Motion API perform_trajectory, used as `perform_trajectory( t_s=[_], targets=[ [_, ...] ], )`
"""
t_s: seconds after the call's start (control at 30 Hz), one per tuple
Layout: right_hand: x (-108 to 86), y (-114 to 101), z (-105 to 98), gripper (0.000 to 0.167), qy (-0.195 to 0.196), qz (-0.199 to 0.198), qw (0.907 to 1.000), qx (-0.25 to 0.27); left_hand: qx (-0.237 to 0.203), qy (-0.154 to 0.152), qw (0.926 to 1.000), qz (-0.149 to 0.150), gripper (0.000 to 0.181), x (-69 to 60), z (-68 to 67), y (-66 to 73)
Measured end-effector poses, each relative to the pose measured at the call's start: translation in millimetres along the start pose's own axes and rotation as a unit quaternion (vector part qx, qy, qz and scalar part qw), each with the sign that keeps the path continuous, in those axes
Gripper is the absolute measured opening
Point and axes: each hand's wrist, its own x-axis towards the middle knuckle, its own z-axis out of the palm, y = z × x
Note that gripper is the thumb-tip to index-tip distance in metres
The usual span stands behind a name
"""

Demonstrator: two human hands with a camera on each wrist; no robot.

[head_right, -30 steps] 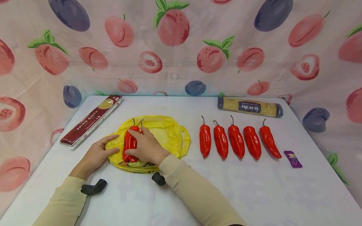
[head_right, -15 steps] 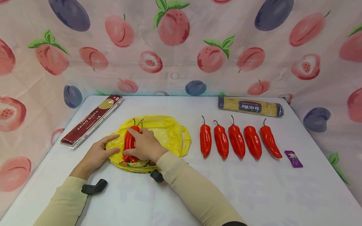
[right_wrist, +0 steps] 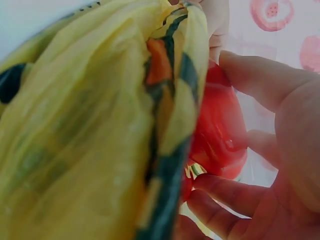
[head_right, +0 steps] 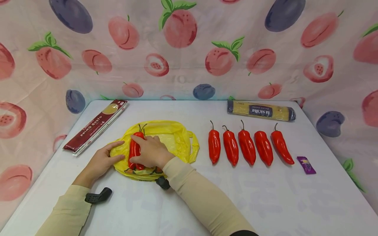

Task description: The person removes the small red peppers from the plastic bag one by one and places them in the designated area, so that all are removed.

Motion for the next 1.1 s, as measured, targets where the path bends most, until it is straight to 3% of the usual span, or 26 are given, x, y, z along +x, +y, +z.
perform_trajectory(
  t_s=[0.47, 0.8, 1.1],
  targets=[
    [-2.1, 5.1, 0.8, 0.082, 0.024, -0.015, 0.9990, 0.035, -0.005, -0.001, 1.0000, 0.006, 0.063, -0.9, -1.7, -0.9],
    [0.3, 3.1, 1.0, 0.075, 0.005, -0.028, 0.9995, 0.012, -0.006, 0.002, 1.0000, 0.002, 0.065, -0.4, -1.5, -2.4],
    [1.4, -2.7, -1.0, 0.067, -0.013, -0.013, 0.9997, -0.018, -0.013, -0.001, 0.9999, -0.007, 0.064, 0.5, -0.6, -1.6]
  ],
)
